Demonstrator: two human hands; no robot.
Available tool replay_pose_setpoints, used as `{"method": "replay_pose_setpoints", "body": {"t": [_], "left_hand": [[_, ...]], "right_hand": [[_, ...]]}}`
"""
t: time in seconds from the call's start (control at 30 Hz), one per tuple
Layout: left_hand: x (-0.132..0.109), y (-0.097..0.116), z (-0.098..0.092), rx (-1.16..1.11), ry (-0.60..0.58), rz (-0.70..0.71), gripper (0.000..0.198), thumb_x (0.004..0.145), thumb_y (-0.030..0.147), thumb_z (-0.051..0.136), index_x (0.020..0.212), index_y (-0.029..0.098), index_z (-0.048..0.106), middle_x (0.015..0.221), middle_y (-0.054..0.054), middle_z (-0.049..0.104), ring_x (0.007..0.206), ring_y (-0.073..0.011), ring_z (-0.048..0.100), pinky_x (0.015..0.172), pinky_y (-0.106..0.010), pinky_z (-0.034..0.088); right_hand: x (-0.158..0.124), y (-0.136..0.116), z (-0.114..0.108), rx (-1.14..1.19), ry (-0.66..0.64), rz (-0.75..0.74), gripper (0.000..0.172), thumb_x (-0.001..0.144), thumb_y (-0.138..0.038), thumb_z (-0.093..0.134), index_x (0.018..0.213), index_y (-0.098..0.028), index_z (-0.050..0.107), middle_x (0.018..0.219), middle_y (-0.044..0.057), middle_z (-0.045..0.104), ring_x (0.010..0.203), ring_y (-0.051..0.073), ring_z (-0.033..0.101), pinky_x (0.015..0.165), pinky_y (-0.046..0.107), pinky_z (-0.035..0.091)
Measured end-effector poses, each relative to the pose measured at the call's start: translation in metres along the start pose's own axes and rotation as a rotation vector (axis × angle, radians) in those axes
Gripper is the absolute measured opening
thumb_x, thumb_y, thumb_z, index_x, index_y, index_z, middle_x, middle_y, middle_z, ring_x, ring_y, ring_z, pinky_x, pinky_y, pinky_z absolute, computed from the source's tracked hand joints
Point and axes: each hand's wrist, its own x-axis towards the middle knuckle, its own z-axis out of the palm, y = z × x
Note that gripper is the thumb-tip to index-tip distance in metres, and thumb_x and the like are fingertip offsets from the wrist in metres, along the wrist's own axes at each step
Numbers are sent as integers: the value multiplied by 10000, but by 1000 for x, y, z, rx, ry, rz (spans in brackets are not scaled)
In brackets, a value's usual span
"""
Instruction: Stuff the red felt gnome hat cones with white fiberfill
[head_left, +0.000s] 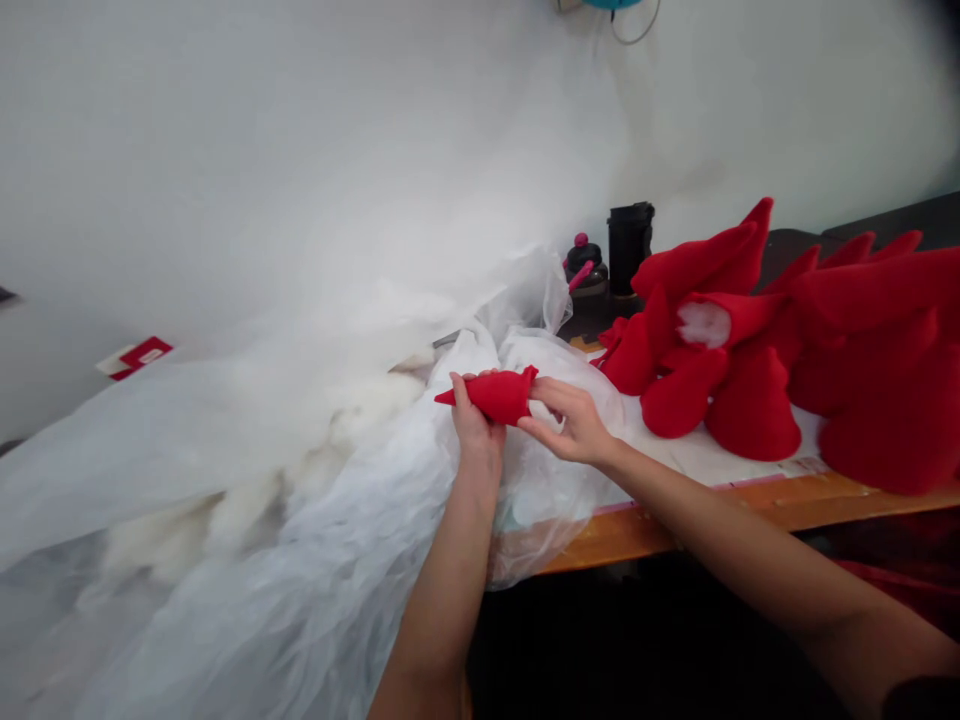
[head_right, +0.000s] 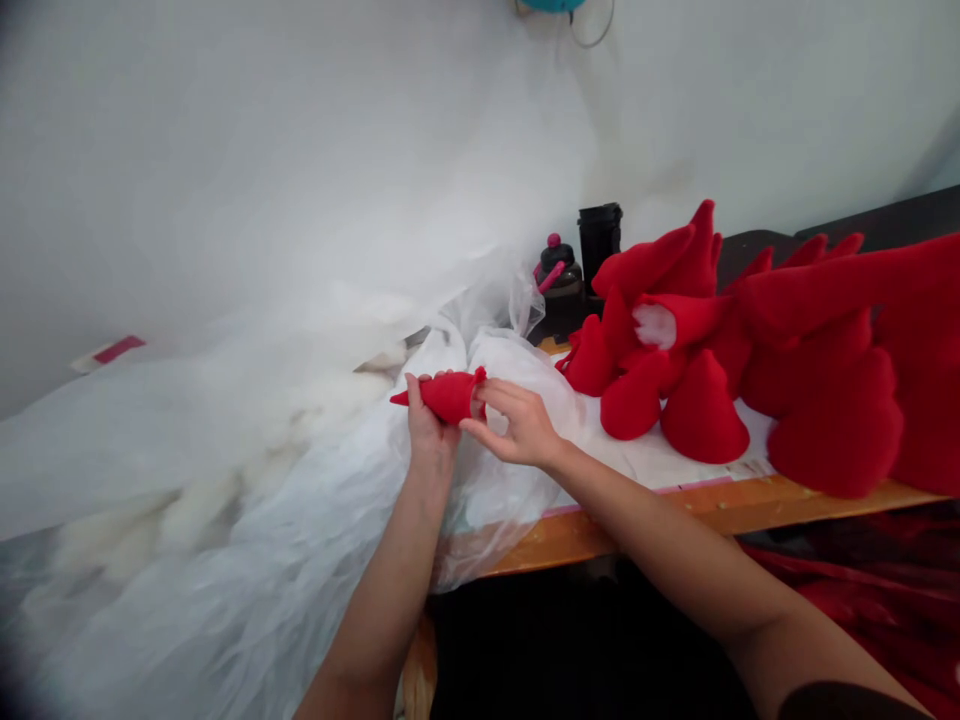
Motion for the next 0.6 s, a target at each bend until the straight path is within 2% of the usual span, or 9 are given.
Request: {"method": "replay_pose_setpoints", "body": {"t": [0.07,0.13,0.23,0.3,0.37,0.43,0.5,0.53,0.6], "left_hand": [[-4,-1,0,31,-57,19,399,819,576,704,785,206,560,760,1,678,744,-159,692,763,-320,559],[-10,-5,0,93,-152,43,425,740,570,780,816,205,575,785,0,682,755,-169,694,759,-323,557],[-21,-10,0,215,-287,82,390,689,440,855,830,194,587,764,0,675,775,-182,700,769,-315,553],[-29,-12,1,273,-350,88,352,699,382,853,830,195,585,731,7,663,767,-178,698,782,-316,555],[-35,-13,1,323,-393,50,337,712,388,839,827,201,584,713,10,656,750,-179,694,781,-329,564],[-38,-13,1,360,-427,-8,349,702,413,842,826,210,586,728,-2,663,760,-199,698,756,-341,571],[-40,-14,-1,378,-455,-63,362,693,429,847,836,220,588,766,-14,678,774,-222,703,709,-346,572],[-40,-15,-2,382,-465,-78,358,698,424,845,843,224,586,782,-16,682,770,-224,703,693,-347,571],[-39,-18,-3,378,-460,-82,343,720,394,834,864,227,571,777,-6,678,735,-209,696,688,-350,570]], "right_hand": [[-4,2,3,-34,-166,-17,325,907,-491,610,911,-168,650,887,87,681,728,190,625,617,299,478],[-8,6,7,-67,-269,3,376,887,-539,627,926,-167,662,911,96,690,760,219,656,664,328,519],[-11,8,11,11,-274,61,522,808,-582,700,1142,-184,641,1094,125,693,1032,306,659,891,431,541],[-11,4,10,199,-292,177,660,755,-594,747,1265,-211,577,1096,106,687,1049,298,646,943,449,534],[-10,-1,7,500,-390,394,653,786,-631,692,1285,-234,548,875,43,669,758,224,638,761,404,583],[-9,-6,4,841,-462,635,634,843,-707,545,1275,-242,534,665,-30,550,477,142,452,508,332,529],[-7,-7,1,1068,-494,768,706,841,-772,440,1297,-237,506,590,-64,459,393,109,330,380,290,442],[-6,-7,1,1091,-497,777,734,825,-777,461,1320,-236,487,602,-61,468,394,112,359,371,288,443],[-5,-5,3,948,-447,691,757,790,-700,616,1367,-237,458,767,2,590,562,169,575,501,337,561]]}}
